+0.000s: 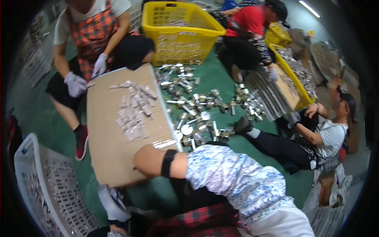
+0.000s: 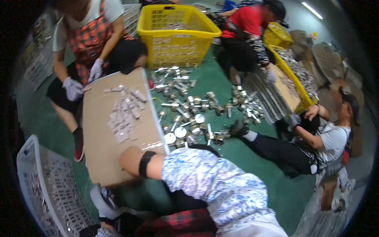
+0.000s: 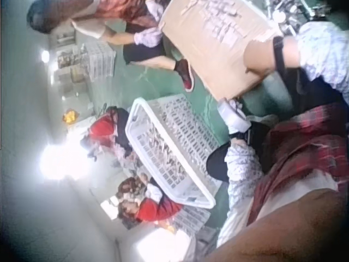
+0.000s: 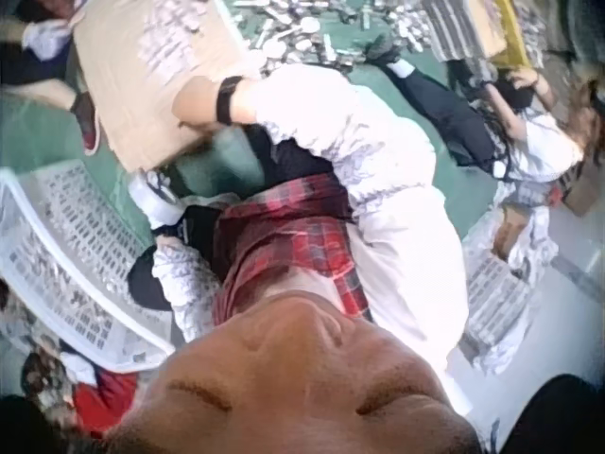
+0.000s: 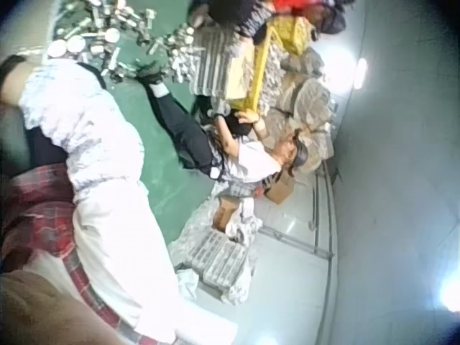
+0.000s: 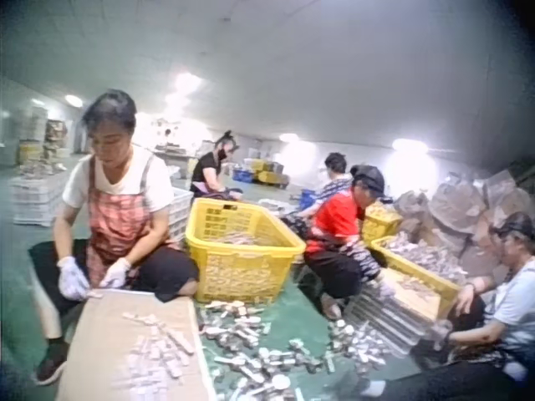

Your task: Sorting metal door handle components and preparing a cardboard box for packing using tape.

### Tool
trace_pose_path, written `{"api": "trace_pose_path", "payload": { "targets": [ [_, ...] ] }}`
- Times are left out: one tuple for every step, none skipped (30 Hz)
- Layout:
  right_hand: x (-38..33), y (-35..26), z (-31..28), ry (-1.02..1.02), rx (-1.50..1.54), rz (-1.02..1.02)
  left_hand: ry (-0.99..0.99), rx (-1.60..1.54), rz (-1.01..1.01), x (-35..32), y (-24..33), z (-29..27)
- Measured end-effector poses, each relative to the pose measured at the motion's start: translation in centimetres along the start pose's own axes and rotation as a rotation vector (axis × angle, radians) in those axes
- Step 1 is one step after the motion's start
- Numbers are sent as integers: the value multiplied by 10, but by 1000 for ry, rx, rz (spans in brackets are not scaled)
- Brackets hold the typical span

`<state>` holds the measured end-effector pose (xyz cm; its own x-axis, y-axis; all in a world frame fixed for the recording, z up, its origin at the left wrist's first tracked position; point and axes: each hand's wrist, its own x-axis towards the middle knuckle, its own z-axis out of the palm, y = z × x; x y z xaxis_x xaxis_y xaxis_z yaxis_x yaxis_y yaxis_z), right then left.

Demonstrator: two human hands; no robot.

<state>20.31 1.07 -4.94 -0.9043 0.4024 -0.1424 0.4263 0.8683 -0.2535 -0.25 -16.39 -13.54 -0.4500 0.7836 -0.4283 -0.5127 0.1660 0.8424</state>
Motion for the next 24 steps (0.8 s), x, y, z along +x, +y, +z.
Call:
{"api": "trace_pose_path", "payload": {
  "targets": [
    [-5, 5, -2, -3, -17, 26, 42, 12, -29, -2, 3, 11],
    [-6, 9, -3, -1, -27, 48, 89, 28, -55, -4, 8, 19],
    [-6, 12, 0, -21, -31, 101, 101, 16, -86, -2, 5, 19],
    [-7, 16, -1, -40, -41, 164, 102, 1, -116, 0, 4, 21],
    [-9, 21, -4, -46, -10, 172, 114, 1, -109, -2, 4, 29],
    [-12, 28, -7, -54, 18, 185, 121, -2, -103, -3, 3, 32],
    [-13, 29, -12, -51, 20, 173, -36, -61, -145, 8, 1, 10],
    [-12, 29, -19, -47, 20, 164, -23, -79, -128, 9, -8, -7],
    [-12, 26, -30, -102, 50, 214, -48, -97, -121, 12, -13, -18],
    [-10, 27, -31, -98, 51, 200, -79, -116, -113, 15, -19, -27],
    [-7, 27, -33, -170, 39, 211, -70, -115, -104, 18, -22, -36],
    [-8, 28, -34, -246, 22, 230, -130, -162, -101, 19, -24, -38],
    [-9, 28, -32, -251, 21, 207, -190, -209, -98, 19, -24, -39],
    [-9, 26, -33, -251, 17, 202, -187, -212, -93, 19, -25, -41],
    [-10, 24, -33, -281, 18, 204, -197, -209, -80, 18, -26, -38],
    [-11, 23, -33, -312, 20, 205, -207, -206, -66, 17, -27, -37],
    [-11, 23, -31, -311, 20, 203, -205, -206, -65, 18, -28, -38],
    [-10, 23, -29, -322, 21, 206, -214, -230, -71, 18, -29, -40],
    [-8, 22, -28, -333, 22, 208, -223, -254, -78, 18, -28, -42],
    [-6, 22, -25, -331, 23, 204, -220, -253, -74, 18, -27, -45],
    [-6, 23, -25, -338, 17, 210, -226, -252, -99, 20, -26, -43],
    [-7, 23, -25, -346, 11, 217, -232, -252, -125, 20, -26, -41],
    [-8, 23, -26, -347, 6, 223, -238, -256, -127, 20, -26, -39],
    [-7, 23, -25, -345, 11, 224, -200, -241, -151, 17, -22, -34]
  ]
}}
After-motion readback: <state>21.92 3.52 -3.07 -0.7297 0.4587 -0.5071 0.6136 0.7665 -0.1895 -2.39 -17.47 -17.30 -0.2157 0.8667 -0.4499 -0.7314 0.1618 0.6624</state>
